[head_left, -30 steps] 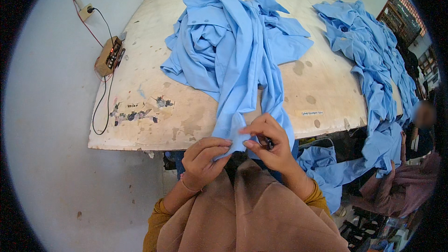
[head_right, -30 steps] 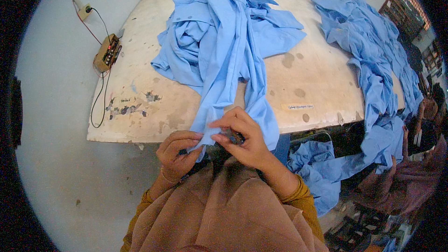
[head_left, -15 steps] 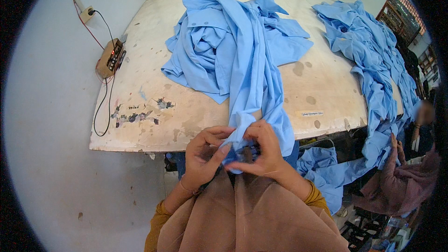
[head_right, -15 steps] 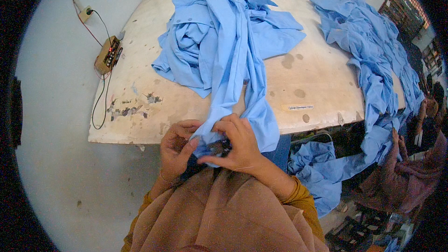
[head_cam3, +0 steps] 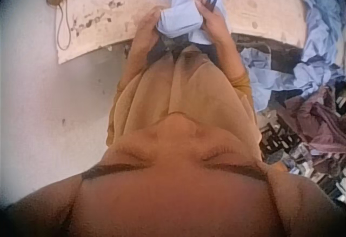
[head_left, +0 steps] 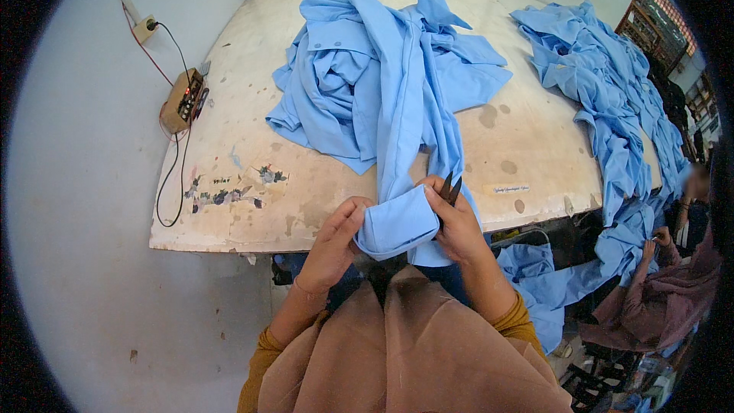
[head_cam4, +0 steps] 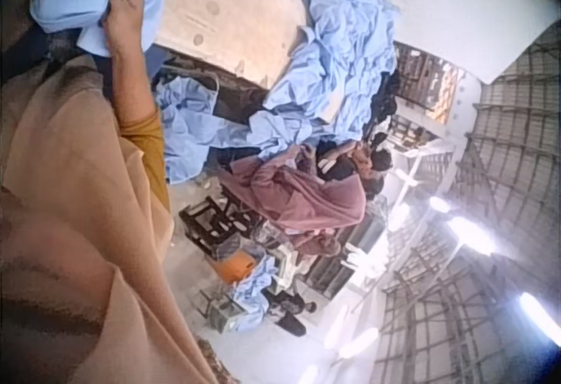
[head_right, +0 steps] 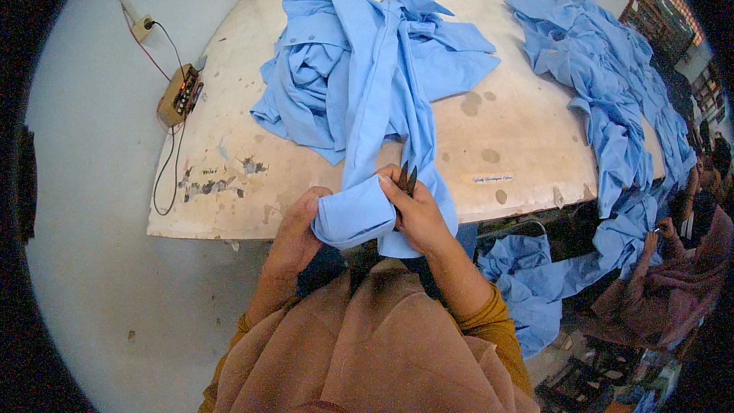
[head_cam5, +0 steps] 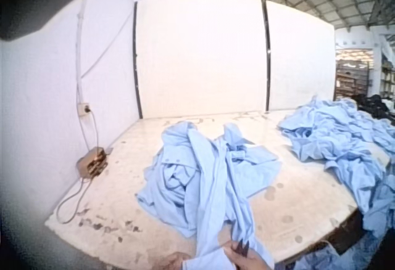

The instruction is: The person uses small scissors to trim loose threads and excess fabric from light blue shirts on a worktable. They repeatedly pick up shirts, cut small areas, and place the shirts back on the table.

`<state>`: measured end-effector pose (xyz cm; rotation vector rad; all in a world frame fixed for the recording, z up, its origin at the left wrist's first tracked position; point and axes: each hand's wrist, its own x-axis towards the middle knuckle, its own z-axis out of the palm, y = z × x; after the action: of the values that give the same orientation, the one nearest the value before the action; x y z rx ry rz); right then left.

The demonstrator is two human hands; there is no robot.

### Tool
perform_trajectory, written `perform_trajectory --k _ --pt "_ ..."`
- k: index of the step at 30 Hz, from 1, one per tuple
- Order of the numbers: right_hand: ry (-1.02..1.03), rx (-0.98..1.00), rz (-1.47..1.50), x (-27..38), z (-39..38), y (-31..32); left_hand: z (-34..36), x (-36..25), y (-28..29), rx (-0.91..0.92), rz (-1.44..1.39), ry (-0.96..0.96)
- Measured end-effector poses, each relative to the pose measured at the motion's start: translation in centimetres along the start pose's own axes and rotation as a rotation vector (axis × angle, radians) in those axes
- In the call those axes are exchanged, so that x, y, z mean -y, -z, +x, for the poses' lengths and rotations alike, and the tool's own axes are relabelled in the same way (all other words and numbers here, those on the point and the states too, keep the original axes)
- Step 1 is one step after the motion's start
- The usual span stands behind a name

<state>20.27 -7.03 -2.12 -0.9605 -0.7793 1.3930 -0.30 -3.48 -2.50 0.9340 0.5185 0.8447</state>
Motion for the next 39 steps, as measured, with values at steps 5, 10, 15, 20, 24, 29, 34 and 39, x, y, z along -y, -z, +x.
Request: perform_trajectory --k 5,10,15,20,24,29,34,39 --pt "0.028 -0.024 0.086 -0.3 0.4 0.0 -0.5 -1.5 0.0 0.219 0.530 0.151" --pt "0.583 -0.070 -1.037 -2.2 1.7 1.5 -0.2 0.6 0.0 -0.005 -0.069 0.039" --pt "0.557 0.058 -0.951 -3.4 2.5 2.0 0.7 1.4 0.0 -0.035 -0.245 -0.033" --pt "0.272 -0.019 -0.453 0.9 0.6 2.2 0.5 0.6 -0.7 -0.090 0.050 -0.097" --pt "0.541 0.009 -0.662 3.6 -1.5 -0.9 0.1 0.4 -1.1 -0.071 0.324 -0.147" --pt "0.608 0.066 -0.836 3.9 -2.0 -1.3 -0.2 0.4 -1.4 -0.050 0.533 -0.152" --pt "0.356 0.160 0.229 4.4 -2.9 0.5 -0.4 -0.6 -1.8 -0.070 0.491 -0.167" --pt "0.561 0.253 -0.189 3.9 -2.2 1.0 -0.2 -0.2 -1.7 -0.061 0.370 -0.161"
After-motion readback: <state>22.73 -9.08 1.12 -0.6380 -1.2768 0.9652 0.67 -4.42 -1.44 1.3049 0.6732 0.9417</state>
